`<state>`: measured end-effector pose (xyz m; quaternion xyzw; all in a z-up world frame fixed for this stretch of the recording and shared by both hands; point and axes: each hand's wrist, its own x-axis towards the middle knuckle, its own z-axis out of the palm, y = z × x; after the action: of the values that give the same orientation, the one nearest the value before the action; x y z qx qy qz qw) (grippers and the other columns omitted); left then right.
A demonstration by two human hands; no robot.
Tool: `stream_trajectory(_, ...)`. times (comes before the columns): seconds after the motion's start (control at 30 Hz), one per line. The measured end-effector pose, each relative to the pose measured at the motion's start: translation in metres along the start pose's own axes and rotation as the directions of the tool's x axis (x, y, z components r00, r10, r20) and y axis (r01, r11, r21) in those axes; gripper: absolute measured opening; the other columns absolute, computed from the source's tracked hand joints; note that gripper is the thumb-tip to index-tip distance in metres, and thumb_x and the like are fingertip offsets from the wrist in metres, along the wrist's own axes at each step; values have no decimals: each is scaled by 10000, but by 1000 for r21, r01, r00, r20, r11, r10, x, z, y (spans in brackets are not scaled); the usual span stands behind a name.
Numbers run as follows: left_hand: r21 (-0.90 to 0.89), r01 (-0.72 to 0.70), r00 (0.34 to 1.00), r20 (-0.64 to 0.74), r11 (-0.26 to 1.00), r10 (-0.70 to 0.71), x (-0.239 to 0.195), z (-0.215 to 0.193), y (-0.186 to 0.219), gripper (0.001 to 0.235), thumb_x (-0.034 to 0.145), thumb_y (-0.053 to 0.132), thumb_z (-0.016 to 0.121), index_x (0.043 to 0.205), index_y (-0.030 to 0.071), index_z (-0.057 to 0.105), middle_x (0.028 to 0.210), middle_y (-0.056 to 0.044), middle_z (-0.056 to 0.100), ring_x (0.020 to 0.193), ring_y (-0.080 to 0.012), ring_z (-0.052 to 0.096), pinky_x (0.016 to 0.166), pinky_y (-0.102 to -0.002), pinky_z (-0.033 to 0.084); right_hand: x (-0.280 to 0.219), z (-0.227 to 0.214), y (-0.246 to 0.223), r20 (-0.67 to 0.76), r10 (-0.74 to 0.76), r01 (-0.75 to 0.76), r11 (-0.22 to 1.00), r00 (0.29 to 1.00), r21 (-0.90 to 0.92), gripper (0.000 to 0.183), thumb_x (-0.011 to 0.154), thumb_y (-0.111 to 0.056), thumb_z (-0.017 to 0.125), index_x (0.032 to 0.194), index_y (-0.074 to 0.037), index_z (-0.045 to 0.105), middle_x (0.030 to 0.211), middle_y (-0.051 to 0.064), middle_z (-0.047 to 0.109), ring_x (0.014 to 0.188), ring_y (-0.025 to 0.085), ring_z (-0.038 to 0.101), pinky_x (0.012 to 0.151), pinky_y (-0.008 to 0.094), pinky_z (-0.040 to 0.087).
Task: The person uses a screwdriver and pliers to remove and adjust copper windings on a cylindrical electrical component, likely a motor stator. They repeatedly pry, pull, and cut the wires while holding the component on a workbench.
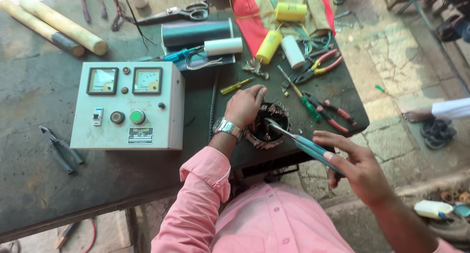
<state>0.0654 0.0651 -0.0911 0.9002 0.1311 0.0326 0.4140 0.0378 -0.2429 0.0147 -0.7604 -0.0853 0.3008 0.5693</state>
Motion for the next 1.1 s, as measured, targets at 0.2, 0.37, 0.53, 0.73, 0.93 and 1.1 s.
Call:
stream_trajectory(0.2, -18, 45, 999, -6, 999, -45, 6, 11, -8, 410, 1008, 481, 490, 1197, 201, 723, 1114, -134, 742, 1036, -368, 690, 881, -473, 543, 10, 21, -30, 23, -437, 437, 899, 899, 16, 159, 986, -82, 632, 1106, 7, 686, 1266, 138, 713, 587, 78, 624, 510, 241, 523)
stream_trajectory(0.37, -81, 76, 997, -10, 994, -77, 12, 24, -15, 442, 970, 510, 511, 1233, 225, 722, 1185, -96, 735, 1082, -338, 683, 919, -457, 537, 65, 52, -75, 118, -695, 684, 637, 709, -356, 154, 1057, -132, 603, 1108, -21, 697, 1046, 90, 785, 724, 99, 645, 657, 251, 499)
stream_trajectory(0.53, -187, 109, 994, 38, 976, -104, 31, 38, -48, 468, 954, 485, 516, 1258, 190, 716, 1170, -165, 735, 1100, -365, 684, 937, -451, 528, 131, 104, -107, 281, -667, 722, 656, 690, -218, 186, 1047, -172, 597, 1082, -9, 679, 868, 66, 735, 794, 101, 682, 715, 273, 539)
stream_trajectory(0.73, -405, 46, 999, 23, 913, -39, 47, 63, -89, 332, 898, 197, 588, 1123, -2, 731, 1083, -193, 771, 1032, -285, 716, 901, -408, 539, 183, 139, -98, 267, -566, 626, 726, 779, -286, 288, 1021, -290, 603, 960, -22, 687, 685, 49, 663, 651, 118, 617, 594, 299, 479)
stream_trajectory(0.93, -757, 73, 988, 145, 649, 58, 38, 62, -94, 227, 993, 163, 632, 1106, -23, 697, 987, -47, 708, 868, -121, 615, 783, -344, 527, 232, 151, -74, 194, -446, 462, 886, 874, -45, 374, 1031, -347, 581, 868, -19, 659, 571, 31, 585, 478, 120, 584, 460, 294, 489)
stream_trajectory(1.1, -583, 110, 987, 157, 805, -21, 30, 38, -67, 322, 1027, 263, 580, 1115, -2, 739, 935, -27, 745, 837, -77, 638, 803, -300, 542, 265, 128, -58, 134, -404, 385, 911, 905, 146, 420, 1055, -374, 557, 826, -23, 590, 568, 47, 584, 438, 145, 570, 429, 294, 459)
